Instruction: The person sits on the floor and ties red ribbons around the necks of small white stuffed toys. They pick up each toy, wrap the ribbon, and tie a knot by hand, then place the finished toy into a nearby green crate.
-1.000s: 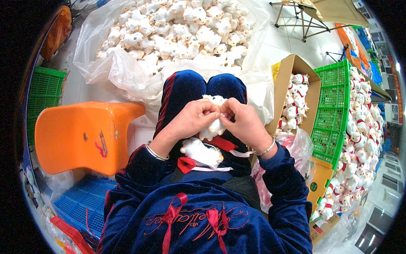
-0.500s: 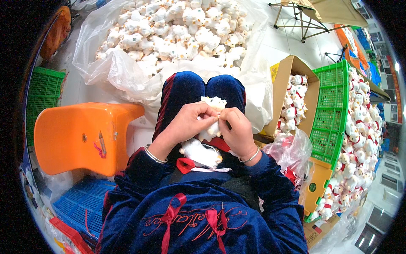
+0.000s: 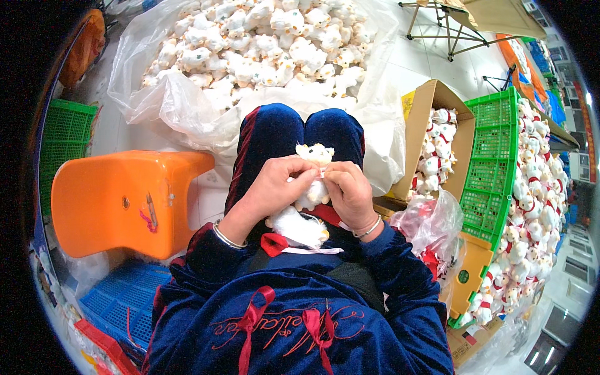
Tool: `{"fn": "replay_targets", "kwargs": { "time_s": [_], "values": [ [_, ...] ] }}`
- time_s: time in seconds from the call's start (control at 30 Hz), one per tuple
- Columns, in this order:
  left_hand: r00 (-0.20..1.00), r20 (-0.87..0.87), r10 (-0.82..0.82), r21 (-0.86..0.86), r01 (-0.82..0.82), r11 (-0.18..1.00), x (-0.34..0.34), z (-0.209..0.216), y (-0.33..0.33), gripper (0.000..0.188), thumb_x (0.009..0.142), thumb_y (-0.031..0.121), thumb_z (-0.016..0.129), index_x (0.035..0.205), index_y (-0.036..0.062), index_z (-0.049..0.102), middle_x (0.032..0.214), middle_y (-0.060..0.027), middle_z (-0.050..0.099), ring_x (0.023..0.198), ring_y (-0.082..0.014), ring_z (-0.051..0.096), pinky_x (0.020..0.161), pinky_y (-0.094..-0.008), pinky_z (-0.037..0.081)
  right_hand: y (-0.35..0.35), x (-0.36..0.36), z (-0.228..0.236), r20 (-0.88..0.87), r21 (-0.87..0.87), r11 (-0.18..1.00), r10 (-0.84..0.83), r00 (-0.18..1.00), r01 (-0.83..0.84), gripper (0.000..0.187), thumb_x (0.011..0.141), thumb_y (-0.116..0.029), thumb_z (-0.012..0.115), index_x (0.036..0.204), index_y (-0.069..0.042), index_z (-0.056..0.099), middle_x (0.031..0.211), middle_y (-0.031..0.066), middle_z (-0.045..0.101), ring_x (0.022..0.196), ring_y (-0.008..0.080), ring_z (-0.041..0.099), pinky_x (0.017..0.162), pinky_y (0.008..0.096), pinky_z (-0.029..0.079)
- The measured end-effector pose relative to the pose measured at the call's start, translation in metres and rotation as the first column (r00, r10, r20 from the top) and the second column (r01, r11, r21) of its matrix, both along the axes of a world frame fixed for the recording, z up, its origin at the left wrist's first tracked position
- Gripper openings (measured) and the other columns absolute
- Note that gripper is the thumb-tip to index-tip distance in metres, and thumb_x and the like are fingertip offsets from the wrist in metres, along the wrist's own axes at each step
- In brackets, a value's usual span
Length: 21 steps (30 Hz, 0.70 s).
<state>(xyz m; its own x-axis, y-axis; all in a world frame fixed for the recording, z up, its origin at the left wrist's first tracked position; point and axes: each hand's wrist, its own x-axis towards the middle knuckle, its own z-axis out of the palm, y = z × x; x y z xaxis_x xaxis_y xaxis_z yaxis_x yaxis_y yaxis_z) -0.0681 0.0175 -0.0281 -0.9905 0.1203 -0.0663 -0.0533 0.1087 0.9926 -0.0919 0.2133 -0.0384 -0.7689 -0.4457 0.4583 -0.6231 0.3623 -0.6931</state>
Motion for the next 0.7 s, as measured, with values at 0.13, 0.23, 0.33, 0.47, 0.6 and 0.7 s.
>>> {"fn": "replay_targets", "kwargs": {
  "time_s": [0.13, 0.23, 0.33, 0.47, 0.6, 0.7],
  "values": [
    [0.993, 0.111, -0.040, -0.008, 0.041, 0.999, -0.005, 0.007, -0.003, 0.022, 0.094, 0.018, 0.070, 0.102, -0.0015, 0.076, 0.086, -0.0085, 0.074, 0.076, -0.0104, 0.068, 0.066, -0.0267, 0.055, 0.003, -0.004, 0.001, -0.025, 0.028, 0.999, 0.028, 0.999, -0.027, 0.021, 0.080, 0.007, 0.074, 0.095, -0.003, 0.063, 0.094, 0.0128, 0.068, 0.085, 0.0303, 0.067, 0.073, 0.0369, 0.054],
    [0.986, 0.153, -0.062, 0.000, 0.063, 0.998, -0.006, 0.013, -0.003, 0.020, 0.094, 0.017, 0.070, 0.101, -0.0010, 0.076, 0.084, -0.0068, 0.073, 0.074, -0.0097, 0.067, 0.066, -0.0267, 0.055, 0.005, -0.007, 0.003, -0.029, 0.055, 0.997, 0.055, 0.998, -0.053, 0.020, 0.081, 0.006, 0.075, 0.095, -0.003, 0.063, 0.094, 0.0125, 0.068, 0.084, 0.0302, 0.066, 0.072, 0.0371, 0.053],
    [0.984, 0.165, -0.073, 0.010, 0.072, 0.997, -0.006, 0.012, -0.003, 0.018, 0.094, 0.016, 0.070, 0.099, -0.0011, 0.074, 0.083, -0.0058, 0.073, 0.074, -0.0091, 0.066, 0.066, -0.0264, 0.054, 0.006, -0.008, 0.006, -0.018, 0.078, 0.994, 0.080, 0.997, -0.079, 0.020, 0.081, 0.005, 0.075, 0.094, -0.003, 0.063, 0.094, 0.0124, 0.068, 0.083, 0.0302, 0.066, 0.071, 0.0372, 0.053],
    [0.991, 0.097, -0.092, -0.052, 0.097, 0.994, -0.004, 0.009, -0.003, 0.016, 0.094, 0.014, 0.070, 0.095, -0.0020, 0.070, 0.083, -0.0057, 0.071, 0.075, -0.0090, 0.066, 0.068, -0.0265, 0.054, 0.006, -0.007, 0.009, -0.015, 0.092, 0.993, 0.079, 0.997, -0.077, 0.020, 0.079, 0.006, 0.075, 0.093, -0.003, 0.063, 0.094, 0.0124, 0.068, 0.082, 0.0305, 0.065, 0.071, 0.0376, 0.053],
    [0.994, 0.088, -0.059, 0.003, 0.059, 0.998, -0.002, 0.004, -0.004, 0.015, 0.094, 0.013, 0.068, 0.094, -0.0028, 0.067, 0.084, -0.0060, 0.070, 0.076, -0.0098, 0.065, 0.071, -0.0274, 0.054, 0.005, -0.008, 0.009, -0.026, 0.101, 0.992, 0.076, 0.997, -0.073, 0.021, 0.077, 0.006, 0.075, 0.091, -0.003, 0.062, 0.093, 0.0125, 0.067, 0.081, 0.0309, 0.065, 0.070, 0.0380, 0.053],
    [0.997, 0.059, -0.047, -0.014, 0.048, 0.999, -0.003, 0.004, -0.005, 0.016, 0.094, 0.012, 0.068, 0.097, -0.0034, 0.069, 0.084, -0.0085, 0.072, 0.077, -0.0114, 0.067, 0.072, -0.0285, 0.055, 0.006, -0.009, 0.009, -0.042, 0.104, 0.991, 0.085, 0.996, -0.080, 0.022, 0.076, 0.006, 0.075, 0.090, -0.003, 0.062, 0.092, 0.0125, 0.067, 0.081, 0.0310, 0.065, 0.069, 0.0383, 0.053]
  ]
}}
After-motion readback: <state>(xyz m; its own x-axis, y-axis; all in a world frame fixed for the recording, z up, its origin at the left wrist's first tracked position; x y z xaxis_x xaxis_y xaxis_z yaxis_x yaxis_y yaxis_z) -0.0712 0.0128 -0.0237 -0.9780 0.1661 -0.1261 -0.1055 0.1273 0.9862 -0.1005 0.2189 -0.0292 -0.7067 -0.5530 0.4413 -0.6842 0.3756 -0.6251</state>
